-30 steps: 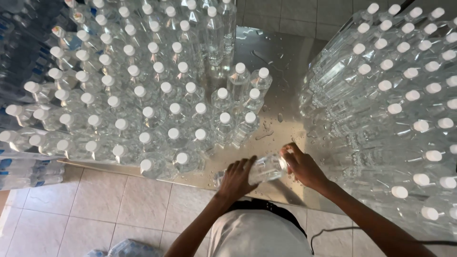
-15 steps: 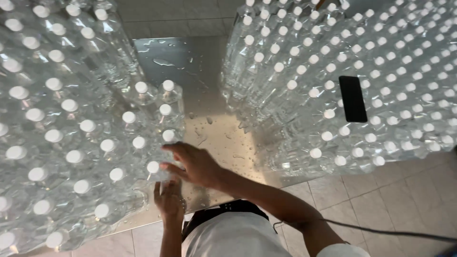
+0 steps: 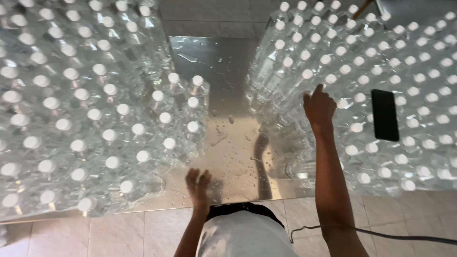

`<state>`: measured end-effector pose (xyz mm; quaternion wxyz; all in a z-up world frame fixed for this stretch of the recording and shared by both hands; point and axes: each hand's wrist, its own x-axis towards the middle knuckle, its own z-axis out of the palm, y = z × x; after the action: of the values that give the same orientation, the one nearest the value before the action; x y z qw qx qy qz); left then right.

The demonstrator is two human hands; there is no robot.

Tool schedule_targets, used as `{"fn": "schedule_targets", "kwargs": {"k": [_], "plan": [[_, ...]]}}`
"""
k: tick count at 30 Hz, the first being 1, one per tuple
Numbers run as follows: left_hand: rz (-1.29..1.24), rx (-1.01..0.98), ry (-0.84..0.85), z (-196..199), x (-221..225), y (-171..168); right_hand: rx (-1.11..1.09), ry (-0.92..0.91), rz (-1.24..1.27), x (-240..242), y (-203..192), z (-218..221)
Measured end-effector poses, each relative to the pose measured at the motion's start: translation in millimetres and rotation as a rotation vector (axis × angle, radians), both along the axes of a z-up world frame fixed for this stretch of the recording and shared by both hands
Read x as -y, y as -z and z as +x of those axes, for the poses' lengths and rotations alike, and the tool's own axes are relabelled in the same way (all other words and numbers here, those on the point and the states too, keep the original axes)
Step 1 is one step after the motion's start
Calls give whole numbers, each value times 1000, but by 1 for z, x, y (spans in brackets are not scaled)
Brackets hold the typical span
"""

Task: Inspecting and organizing filled water bottles on a metal table

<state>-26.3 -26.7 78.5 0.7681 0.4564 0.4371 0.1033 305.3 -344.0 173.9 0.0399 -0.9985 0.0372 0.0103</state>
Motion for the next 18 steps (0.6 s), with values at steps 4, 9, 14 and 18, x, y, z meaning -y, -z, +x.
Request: {"fn": "schedule_targets", "kwargs": {"k": [4,9,14,18], "plan": [[-154,143,498,5,17,36,88,-109,116,-36,-14,-63],[372,262,892,44,14,-16,48,-202,279,-62,-64,-137],[495,491,1075,81,-12,-60,-388,-176,834,-82,-136,-166],[-466,618,1312,56,-10,-15,-582,-169,1056,-102,-96,-152]]}}
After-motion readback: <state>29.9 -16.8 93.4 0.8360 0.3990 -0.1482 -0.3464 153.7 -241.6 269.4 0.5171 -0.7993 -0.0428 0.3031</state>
